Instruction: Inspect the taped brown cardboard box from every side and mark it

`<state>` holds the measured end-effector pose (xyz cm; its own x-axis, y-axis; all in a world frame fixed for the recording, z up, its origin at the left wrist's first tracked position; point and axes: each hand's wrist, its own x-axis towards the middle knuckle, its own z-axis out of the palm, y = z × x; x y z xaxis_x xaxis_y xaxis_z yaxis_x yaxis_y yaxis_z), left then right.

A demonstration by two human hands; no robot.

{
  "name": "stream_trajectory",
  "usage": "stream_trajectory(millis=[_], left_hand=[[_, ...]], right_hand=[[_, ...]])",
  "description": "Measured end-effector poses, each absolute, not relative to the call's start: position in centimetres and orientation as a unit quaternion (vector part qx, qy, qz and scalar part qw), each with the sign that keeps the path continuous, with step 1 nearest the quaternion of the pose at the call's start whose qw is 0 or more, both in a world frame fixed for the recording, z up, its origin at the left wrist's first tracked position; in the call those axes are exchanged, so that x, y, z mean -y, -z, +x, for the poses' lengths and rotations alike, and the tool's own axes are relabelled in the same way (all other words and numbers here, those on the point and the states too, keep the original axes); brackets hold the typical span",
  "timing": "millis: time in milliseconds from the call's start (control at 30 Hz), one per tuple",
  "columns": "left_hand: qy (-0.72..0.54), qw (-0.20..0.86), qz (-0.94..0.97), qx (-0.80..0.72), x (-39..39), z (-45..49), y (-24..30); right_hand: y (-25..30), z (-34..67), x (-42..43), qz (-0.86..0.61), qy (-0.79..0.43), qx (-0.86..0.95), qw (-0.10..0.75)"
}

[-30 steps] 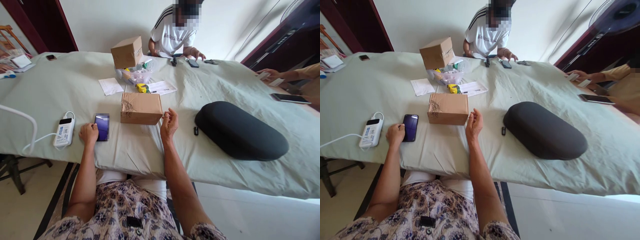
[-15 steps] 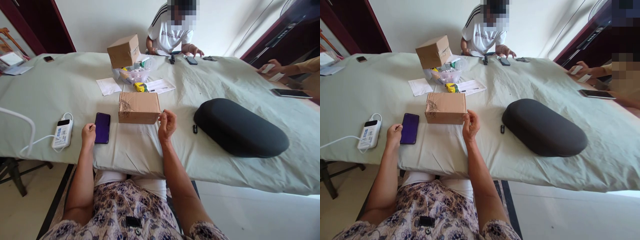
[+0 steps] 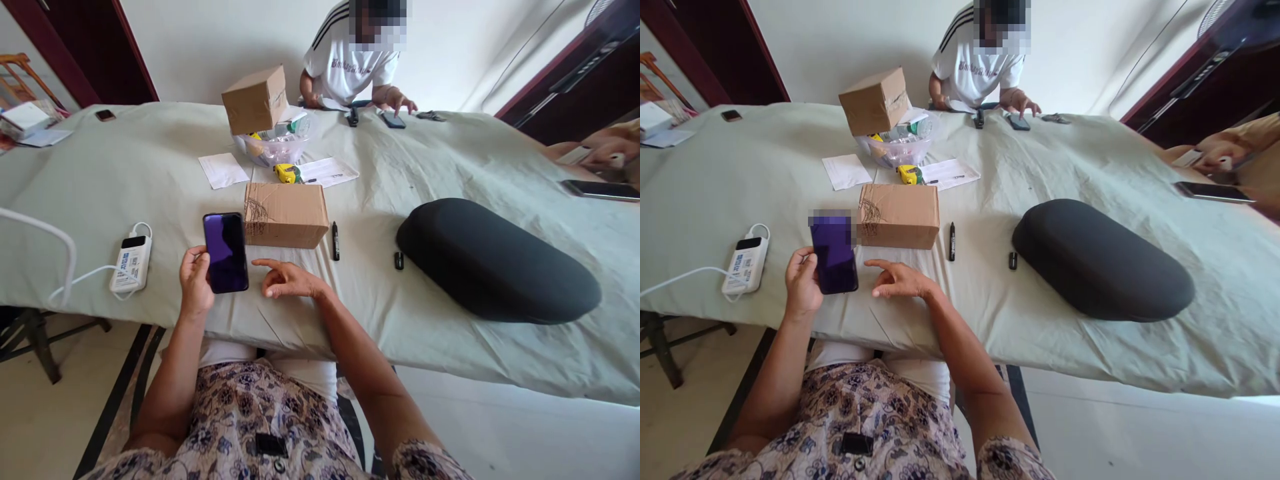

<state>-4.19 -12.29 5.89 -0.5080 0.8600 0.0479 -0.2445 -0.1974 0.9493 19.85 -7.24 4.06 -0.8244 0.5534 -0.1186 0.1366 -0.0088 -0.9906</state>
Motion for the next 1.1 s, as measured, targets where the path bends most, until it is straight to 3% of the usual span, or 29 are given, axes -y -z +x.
stream_trajectory(millis=[67, 233, 733, 933, 1100], left_hand=[[-0.707, 0.410, 0.325, -0.476, 12.3, -2.4, -6.3], [-0.696, 0.444, 0.346, -0.447, 11.9, 0.2, -6.0], [-0.685, 0.446, 0.347, -0.460, 11.8, -0.1, -5.5], [-0.710, 0.350, 0.302, -0.531, 10.1, -5.2, -4.6], [-0.661, 0.287, 0.251, -0.646, 8.4, -10.7, -4.0]], right_hand=[[-3.8, 19.5, 7.5, -0.226, -0.696, 0.669, 0.134], [-3.8, 19.4, 7.7, -0.201, -0.716, 0.646, 0.174], [-3.4, 18.9, 7.9, -0.227, -0.709, 0.643, 0.177], [-3.4, 19.7, 7.3, -0.251, -0.677, 0.663, 0.197], [-3.6, 20.4, 6.9, -0.263, -0.665, 0.657, 0.239]])
